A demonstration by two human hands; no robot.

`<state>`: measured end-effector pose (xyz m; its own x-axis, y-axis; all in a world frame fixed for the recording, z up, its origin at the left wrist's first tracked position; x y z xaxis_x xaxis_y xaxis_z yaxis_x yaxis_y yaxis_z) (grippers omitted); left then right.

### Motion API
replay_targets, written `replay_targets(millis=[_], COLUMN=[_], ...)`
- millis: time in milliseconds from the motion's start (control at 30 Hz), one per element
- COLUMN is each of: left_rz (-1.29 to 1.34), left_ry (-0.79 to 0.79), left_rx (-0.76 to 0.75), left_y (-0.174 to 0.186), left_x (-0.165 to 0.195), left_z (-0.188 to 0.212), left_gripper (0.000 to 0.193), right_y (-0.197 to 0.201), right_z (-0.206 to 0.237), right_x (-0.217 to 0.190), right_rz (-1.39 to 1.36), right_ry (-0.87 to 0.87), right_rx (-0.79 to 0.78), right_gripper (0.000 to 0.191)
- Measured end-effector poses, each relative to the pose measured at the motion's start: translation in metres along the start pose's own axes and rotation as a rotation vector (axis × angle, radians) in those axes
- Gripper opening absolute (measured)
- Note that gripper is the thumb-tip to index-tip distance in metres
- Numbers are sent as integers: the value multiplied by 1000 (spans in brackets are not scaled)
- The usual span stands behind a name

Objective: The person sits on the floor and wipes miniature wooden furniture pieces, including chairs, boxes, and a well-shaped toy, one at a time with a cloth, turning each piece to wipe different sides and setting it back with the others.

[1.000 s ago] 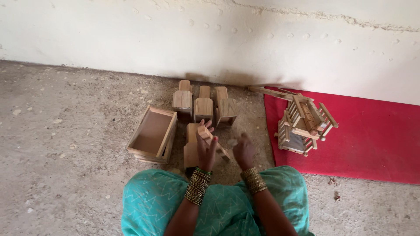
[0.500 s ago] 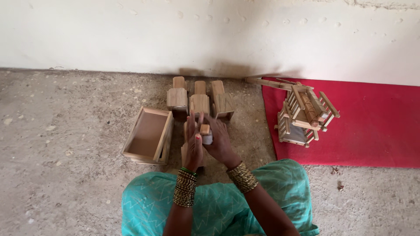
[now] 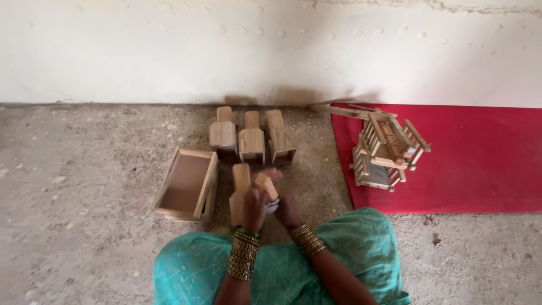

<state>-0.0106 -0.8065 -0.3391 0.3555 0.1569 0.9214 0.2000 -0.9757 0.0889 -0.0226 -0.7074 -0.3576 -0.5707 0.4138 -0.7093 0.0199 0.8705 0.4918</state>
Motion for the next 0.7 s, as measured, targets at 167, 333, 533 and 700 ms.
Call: replay_targets(millis=[167,333,533,700], left_rz=[225,901,1139,1252], left_ry=[171,-53,-129,-328], left_rx=[203,538,410,147], left_y=[14,118,132,140], left_x=[-17,-7,-21,-6], left_z=[10,8,2,5], left_gripper=[38,34,61,70], right_y=[16,22,-12,-17], right_z=[-6,-1,26,55], right_x=[-40,-53,16,52], right_rz=[-231,296,241,-409], right_ry=[159,414,141,-215], right_rx=[141,-18,-413,-954], right_gripper=[22,29,32,66])
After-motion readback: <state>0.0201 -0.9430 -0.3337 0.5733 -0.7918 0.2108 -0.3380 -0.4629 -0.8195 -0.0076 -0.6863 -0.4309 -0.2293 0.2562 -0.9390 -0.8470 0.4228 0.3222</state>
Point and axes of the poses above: each hand's wrist, its own z-axis away from the middle knuckle, its own y-axis out of the back of the hand, x = y × z, the point moved 10 cm from there along -z, towards the middle knuckle, and after that the axes turned 11 degrees about -z, right-handed, at the moved point
